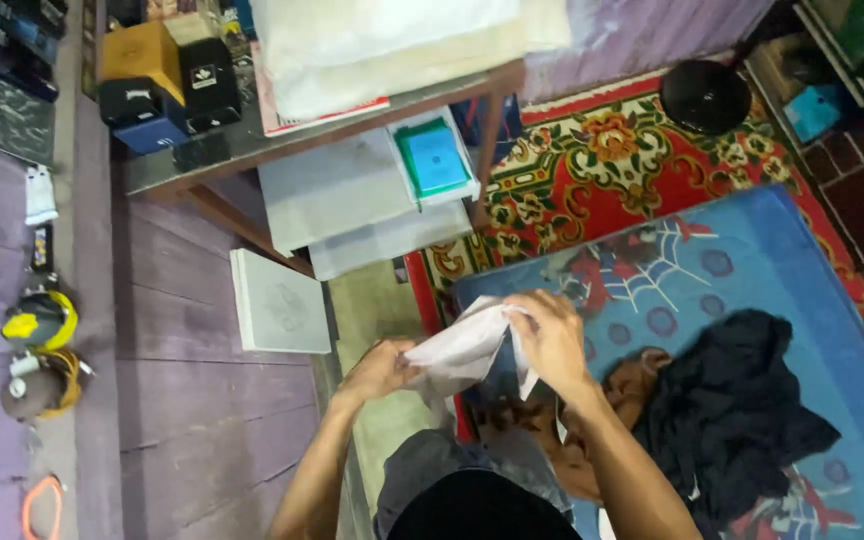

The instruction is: The person is folding various items of clothing, including shirts and cloths, on a mattress placed on the floor.

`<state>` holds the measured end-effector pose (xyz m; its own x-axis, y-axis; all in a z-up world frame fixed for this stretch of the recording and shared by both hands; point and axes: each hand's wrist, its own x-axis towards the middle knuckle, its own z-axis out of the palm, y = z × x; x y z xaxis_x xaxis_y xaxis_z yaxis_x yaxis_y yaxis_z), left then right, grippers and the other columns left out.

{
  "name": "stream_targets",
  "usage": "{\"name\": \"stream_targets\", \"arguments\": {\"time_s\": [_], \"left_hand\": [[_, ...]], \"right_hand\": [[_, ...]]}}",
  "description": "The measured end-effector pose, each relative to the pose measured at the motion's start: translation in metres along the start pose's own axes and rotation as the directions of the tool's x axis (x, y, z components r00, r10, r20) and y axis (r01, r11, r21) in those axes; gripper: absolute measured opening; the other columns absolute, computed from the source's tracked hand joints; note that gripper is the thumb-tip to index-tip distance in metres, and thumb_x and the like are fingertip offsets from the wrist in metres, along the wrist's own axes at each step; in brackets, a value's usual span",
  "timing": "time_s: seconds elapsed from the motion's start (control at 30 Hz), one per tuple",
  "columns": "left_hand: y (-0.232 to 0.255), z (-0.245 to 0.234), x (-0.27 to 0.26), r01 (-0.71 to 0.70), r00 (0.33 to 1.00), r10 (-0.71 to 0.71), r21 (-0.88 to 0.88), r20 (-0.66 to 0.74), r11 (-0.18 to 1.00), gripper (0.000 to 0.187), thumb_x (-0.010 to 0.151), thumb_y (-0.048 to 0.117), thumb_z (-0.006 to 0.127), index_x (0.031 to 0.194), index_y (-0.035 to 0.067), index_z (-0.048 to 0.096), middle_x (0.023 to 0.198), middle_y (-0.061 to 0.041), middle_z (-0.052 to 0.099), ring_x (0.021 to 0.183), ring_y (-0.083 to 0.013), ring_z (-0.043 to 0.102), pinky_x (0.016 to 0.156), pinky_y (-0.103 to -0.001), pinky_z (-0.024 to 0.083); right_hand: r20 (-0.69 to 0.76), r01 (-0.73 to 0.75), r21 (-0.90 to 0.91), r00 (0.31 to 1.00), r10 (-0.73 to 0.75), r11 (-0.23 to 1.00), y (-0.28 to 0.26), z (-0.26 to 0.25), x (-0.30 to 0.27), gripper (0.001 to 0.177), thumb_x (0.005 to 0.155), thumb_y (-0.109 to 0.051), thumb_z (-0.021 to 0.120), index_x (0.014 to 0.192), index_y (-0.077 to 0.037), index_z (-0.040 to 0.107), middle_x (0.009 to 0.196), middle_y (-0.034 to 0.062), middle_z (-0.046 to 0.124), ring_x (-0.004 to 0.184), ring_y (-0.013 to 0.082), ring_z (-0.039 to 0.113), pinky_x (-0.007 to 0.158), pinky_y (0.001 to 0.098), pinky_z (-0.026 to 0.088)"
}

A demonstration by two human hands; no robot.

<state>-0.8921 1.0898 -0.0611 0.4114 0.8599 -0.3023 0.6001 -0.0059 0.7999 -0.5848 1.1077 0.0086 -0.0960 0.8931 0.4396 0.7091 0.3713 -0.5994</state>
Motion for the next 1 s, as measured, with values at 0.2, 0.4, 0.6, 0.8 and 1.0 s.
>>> {"name": "stream_targets", "arguments": {"time_s": [0.2,0.4,0.6,0.8,1.0], "left_hand": [[-0.035,-0.062,0.033,0.018,0.979,-0.008,0.047,-0.202,0.999,0.019,0.093,0.028,0.073,0.108,0.017,0.076,0.095,-0.008,0.080,0.102,-0.0296,0.074,0.086,-0.043,0.056],[-0.015,-0.102,0.049,0.126,0.876,-0.164,-0.113,-0.453,0.986,0.016,0.096,0.024,0.070,0.110,0.016,0.075,0.099,-0.011,0.078,0.090,-0.0332,0.076,0.079,-0.041,0.061],[-0.057,-0.110,0.068,0.198,0.727,-0.273,-0.189,-0.630,0.962,0.018,0.092,0.018,0.074,0.109,0.012,0.075,0.098,-0.014,0.079,0.087,-0.0300,0.077,0.074,-0.040,0.062],[-0.019,-0.147,0.058,0.299,0.565,-0.243,-0.079,-0.788,0.951,0.016,0.090,0.026,0.075,0.102,0.017,0.077,0.091,-0.012,0.073,0.090,-0.0389,0.072,0.082,-0.046,0.059],[0.028,-0.175,0.062,0.163,0.451,-0.283,-0.234,-0.846,0.958,0.010,0.090,0.016,0.075,0.100,0.016,0.079,0.080,-0.012,0.075,0.075,-0.0313,0.074,0.071,-0.041,0.058]], "right_hand": [[-0.105,0.046,-0.093,0.993,-0.055,0.995,0.004,0.006,0.071,0.005,0.093,-0.021,0.075,0.096,-0.024,0.077,0.085,0.0003,0.071,0.092,0.0279,0.070,0.087,0.0385,0.053],[-0.054,-0.087,-0.051,0.995,0.084,0.995,0.013,0.032,0.112,0.006,0.095,-0.012,0.073,0.101,-0.013,0.074,0.088,0.0114,0.072,0.088,0.0354,0.070,0.080,0.0432,0.055],[0.071,-0.270,0.121,0.962,0.263,0.955,0.024,0.085,0.147,0.012,0.091,-0.011,0.075,0.103,-0.012,0.076,0.088,0.0164,0.074,0.089,0.0405,0.071,0.079,0.0484,0.056],[0.104,-0.203,0.208,0.977,0.185,0.957,0.023,0.109,0.194,0.011,0.088,-0.009,0.077,0.098,-0.012,0.076,0.090,0.0118,0.076,0.083,0.0366,0.072,0.075,0.0436,0.057],[-0.004,-0.052,0.334,0.998,0.057,0.941,-0.012,0.100,0.245,0.007,0.096,-0.015,0.072,0.098,-0.018,0.079,0.091,0.0007,0.076,0.071,0.0226,0.070,0.068,0.0329,0.056]]}}
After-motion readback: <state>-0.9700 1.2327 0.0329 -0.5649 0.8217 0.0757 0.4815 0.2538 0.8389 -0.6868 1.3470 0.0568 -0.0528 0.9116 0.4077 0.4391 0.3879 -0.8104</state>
